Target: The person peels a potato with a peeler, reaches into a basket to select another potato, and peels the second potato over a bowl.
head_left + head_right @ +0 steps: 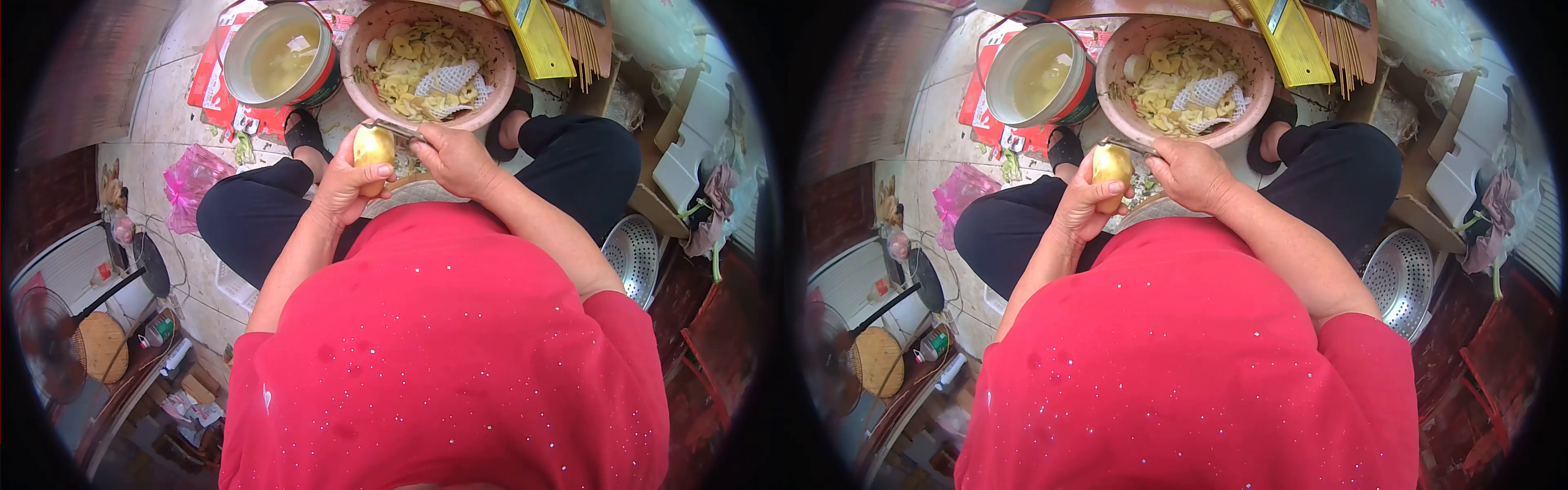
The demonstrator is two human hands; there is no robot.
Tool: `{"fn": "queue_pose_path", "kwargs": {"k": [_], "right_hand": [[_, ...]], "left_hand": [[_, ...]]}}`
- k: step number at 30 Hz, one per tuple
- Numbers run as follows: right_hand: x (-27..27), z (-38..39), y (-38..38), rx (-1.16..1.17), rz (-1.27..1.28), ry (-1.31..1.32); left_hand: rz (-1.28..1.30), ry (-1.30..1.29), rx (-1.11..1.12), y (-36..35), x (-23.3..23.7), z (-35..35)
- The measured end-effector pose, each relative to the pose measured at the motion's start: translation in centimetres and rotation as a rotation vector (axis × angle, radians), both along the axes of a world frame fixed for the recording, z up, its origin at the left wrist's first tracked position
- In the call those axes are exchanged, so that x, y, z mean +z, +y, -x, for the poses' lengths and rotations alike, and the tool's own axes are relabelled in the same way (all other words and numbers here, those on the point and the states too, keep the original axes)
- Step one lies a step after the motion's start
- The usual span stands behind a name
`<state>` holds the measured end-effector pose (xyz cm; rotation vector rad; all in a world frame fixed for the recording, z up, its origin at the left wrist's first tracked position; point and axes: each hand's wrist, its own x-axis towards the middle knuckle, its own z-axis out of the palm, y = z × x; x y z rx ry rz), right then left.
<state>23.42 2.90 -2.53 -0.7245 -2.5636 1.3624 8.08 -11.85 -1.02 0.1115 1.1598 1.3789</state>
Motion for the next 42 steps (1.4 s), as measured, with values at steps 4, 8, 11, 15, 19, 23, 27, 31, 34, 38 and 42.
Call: {"fn": "queue_pose_path", "kwargs": {"k": [4, 8, 11, 15, 19, 23, 27, 31, 34, 38, 42], "right_hand": [[0.6, 0.1, -1.2, 0.186, -0.060, -0.027], [0.8, 0.6, -1.2, 0.197, -0.092, -0.179], [-2.2, 1.1, 1.1, 0.002, -0.084, -0.437], [-2.4, 1.5, 1.6, -0.068, -0.083, -0.303], [-0.6, 0.6, -0.4, 0.126, -0.039, -0.134], [0.5, 0.6, -1.4, 0.201, -0.070, -0.199], [-0.6, 1.0, 0.0, 0.133, -0.114, -0.288], [-2.4, 1.5, 2.0, -0.082, -0.106, -0.388], [-1.2, 1.0, 0.3, 0.026, -0.001, -0.124], [0.3, 0.3, -1.4, 0.174, 0.012, -0.093], [0.0, 0.7, -1.3, 0.188, -0.037, -0.107]], "left_hand": [[0.111, -0.091, 0.026, 0.1, -0.3, -0.2], [0.175, -0.150, -0.030, -0.1, -2.0, 0.4], [0.153, -0.126, -0.109, -0.3, -0.8, 0.1], [0.187, -0.082, -0.045, -0.3, -0.9, -0.1], [0.213, -0.042, 0.043, 0.1, -0.3, 0.1], [0.284, 0.016, 0.007, 0.4, -0.6, 0.2], [0.288, 0.066, -0.105, 0.2, -0.5, 0.4], [0.164, 0.006, -0.064, -0.1, -0.4, -0.4], [0.141, -0.011, -0.013, -0.2, -1.5, 0.6], [0.092, -0.068, 0.064, 0.0, -0.7, 0.4], [0.070, -0.154, 0.042, -0.1, -1.4, 0.8]]}}
